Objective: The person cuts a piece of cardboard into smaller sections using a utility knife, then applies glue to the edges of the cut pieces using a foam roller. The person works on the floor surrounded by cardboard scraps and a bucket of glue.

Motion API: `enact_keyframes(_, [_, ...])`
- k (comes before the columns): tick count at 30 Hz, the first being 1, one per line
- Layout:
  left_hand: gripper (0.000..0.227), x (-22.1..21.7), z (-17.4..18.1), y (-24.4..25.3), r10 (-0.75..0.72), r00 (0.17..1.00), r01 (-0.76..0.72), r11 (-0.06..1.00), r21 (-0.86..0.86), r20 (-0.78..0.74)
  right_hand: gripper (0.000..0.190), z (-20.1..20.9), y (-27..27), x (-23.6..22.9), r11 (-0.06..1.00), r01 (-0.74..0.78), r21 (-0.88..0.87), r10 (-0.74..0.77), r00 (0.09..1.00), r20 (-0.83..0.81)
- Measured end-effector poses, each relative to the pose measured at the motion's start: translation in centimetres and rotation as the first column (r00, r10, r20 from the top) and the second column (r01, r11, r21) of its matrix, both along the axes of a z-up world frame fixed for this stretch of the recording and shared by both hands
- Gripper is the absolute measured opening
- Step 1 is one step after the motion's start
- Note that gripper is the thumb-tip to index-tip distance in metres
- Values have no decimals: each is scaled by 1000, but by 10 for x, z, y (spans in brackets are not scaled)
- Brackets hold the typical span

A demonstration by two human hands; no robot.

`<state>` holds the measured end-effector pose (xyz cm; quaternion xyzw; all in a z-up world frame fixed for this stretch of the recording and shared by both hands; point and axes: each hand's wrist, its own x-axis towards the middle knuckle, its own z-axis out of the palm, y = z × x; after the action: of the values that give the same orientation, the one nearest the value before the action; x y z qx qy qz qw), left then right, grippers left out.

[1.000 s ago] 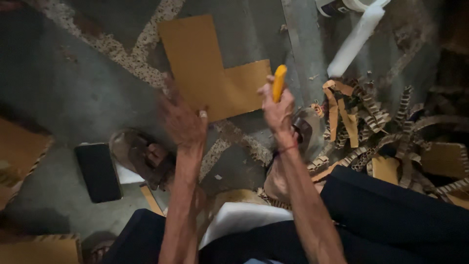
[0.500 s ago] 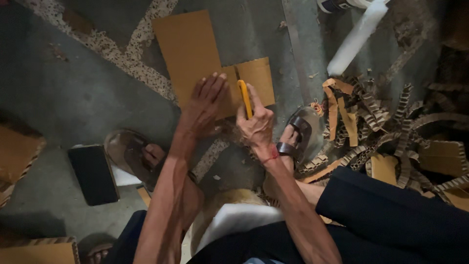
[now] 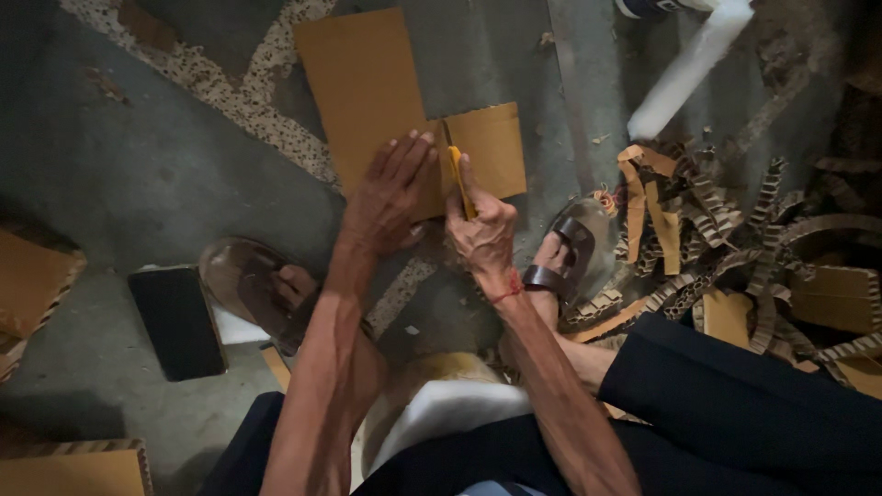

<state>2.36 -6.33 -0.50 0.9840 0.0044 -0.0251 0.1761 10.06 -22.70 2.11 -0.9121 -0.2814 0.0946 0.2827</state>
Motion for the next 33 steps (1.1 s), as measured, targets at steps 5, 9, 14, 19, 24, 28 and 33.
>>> enact_keyframes(5, [114, 0, -5, -1, 11, 1000, -11, 1000, -18, 11, 62, -2, -3, 0, 998, -28, 55, 28, 1000, 10])
enact_keyframes(9, [117, -1, -4, -2, 21, 1000, -21, 999, -43, -8, 63, -4, -5, 0, 994, -36, 102, 37, 999, -11])
enact_keyframes(14, [116, 0, -3, -3, 21, 999, -21, 1000, 3, -40, 63, -3, -4, 1, 998, -26, 54, 26, 1000, -7])
enact_keyframes(19, [116, 0, -1, -1, 8, 1000, -8, 1000, 11, -26, 60, 3, -2, 3, 999, -18, 42, 19, 1000, -21])
enact_keyframes(24, [115, 0, -1, -2, 19, 999, -20, 1000, -10, -28, 57, 7, -1, 2, 998, -4, 55, 5, 1000, -12])
enact_keyframes(28, [114, 0, -4, -3, 23, 999, -23, 1000, -10, -25, 58, 4, -2, 4, 999, -19, 50, 20, 1000, -17])
enact_keyframes(33, [115, -1, -10, -3, 22, 1000, -22, 999, -32, 9, 62, 0, -5, 4, 998, -31, 62, 32, 999, -17])
